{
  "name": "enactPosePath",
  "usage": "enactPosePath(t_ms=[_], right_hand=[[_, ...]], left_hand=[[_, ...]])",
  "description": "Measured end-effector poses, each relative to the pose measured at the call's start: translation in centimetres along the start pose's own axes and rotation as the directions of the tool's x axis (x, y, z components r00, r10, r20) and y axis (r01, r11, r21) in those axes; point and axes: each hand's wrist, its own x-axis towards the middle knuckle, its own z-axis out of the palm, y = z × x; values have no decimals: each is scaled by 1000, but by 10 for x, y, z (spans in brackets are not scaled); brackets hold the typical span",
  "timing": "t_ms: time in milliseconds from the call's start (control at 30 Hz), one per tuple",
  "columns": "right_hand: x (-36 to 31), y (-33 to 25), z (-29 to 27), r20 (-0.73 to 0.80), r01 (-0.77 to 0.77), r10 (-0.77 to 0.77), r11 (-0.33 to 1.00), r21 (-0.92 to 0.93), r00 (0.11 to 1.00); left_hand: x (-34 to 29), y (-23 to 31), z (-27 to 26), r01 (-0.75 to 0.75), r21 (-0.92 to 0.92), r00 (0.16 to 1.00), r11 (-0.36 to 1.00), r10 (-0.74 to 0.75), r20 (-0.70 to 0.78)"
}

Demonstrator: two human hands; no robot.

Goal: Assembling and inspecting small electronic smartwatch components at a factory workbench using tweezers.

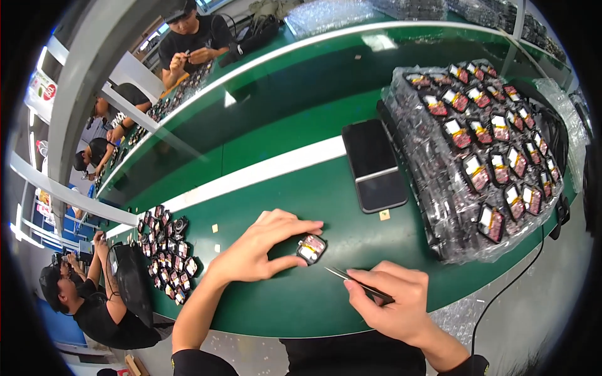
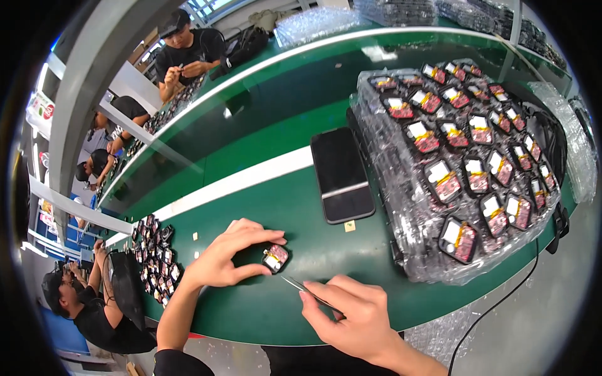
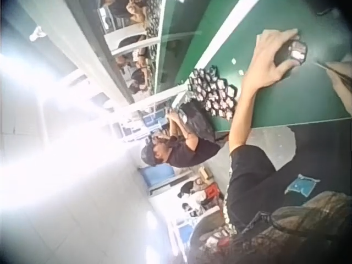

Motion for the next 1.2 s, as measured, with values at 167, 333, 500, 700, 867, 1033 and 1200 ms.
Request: enactPosePath(t_ms=[167,333,500,700,867,1033,1200], right_hand=[[5,1,1,79,-42,44,999,-31,996],[4,6,4,67,-39,42,998,-48,997],[4,5,4,91,-39,46,996,-77,995],[5,7,2,120,-31,41,996,-86,992],[9,9,3,178,16,0,996,-89,984],[10,13,5,217,29,-7,995,-96,976],[12,11,9,219,36,-9,992,-119,976]], left_hand=[[-14,13,9,21,-24,986,999,-25,-163],[-16,20,22,144,193,959,971,-89,-269],[-21,13,28,136,216,964,967,-79,-255],[-19,22,26,73,49,987,996,-65,-149],[-20,23,27,84,1,996,996,-84,-24],[-19,21,28,77,21,997,997,-77,-23],[-22,17,25,61,31,998,998,-61,-19]])
